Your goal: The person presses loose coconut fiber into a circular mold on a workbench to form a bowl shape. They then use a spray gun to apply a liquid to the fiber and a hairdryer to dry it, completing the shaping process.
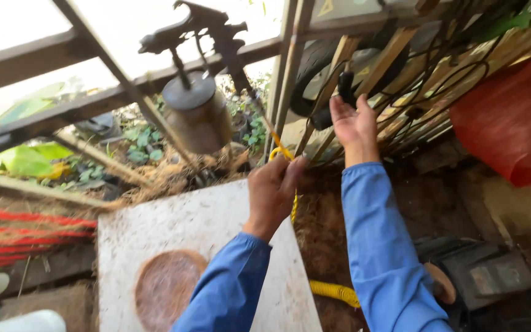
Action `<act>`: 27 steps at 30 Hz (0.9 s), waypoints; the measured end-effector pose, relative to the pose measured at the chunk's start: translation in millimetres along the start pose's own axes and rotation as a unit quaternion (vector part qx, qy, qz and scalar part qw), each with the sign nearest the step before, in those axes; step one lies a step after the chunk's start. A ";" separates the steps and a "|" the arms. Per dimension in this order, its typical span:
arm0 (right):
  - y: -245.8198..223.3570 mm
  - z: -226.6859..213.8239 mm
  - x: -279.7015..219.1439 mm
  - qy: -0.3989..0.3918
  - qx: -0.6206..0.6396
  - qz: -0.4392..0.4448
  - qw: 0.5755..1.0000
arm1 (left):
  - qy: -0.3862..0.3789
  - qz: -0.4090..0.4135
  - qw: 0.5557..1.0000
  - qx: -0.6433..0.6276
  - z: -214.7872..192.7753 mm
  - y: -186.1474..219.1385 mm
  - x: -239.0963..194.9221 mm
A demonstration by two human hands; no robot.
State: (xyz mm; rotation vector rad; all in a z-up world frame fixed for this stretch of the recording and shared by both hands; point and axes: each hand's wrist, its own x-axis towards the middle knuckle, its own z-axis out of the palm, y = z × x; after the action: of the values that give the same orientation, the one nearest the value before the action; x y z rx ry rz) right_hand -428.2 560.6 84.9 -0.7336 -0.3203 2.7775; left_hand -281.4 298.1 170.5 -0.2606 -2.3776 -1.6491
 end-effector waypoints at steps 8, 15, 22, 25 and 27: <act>14.9 21.2 44.9 -0.017 0.083 -0.002 0.996 | -0.081 0.186 0.978 0.049 114.0 31.1 135.2; 21.2 39.6 30.9 -0.016 0.096 -0.045 0.994 | -0.166 0.192 0.956 0.145 169.1 -18.6 167.8; 25.4 57.6 -7.8 -0.021 0.093 -0.069 0.993 | -0.154 0.236 0.944 0.170 148.5 -0.8 162.3; 17.7 62.3 -30.9 -0.025 0.091 -0.088 0.992 | -0.164 0.247 0.930 0.215 124.3 30.9 137.9; 20.2 65.1 -48.6 -0.028 0.090 -0.103 0.990 | -0.124 0.250 0.949 0.149 110.2 44.2 117.5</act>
State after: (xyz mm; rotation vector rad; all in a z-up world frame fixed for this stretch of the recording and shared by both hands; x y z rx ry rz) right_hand -424.0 517.7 156.7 -0.5459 -0.1443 2.5923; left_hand -391.6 418.2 207.2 -0.9692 -2.4129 -1.0620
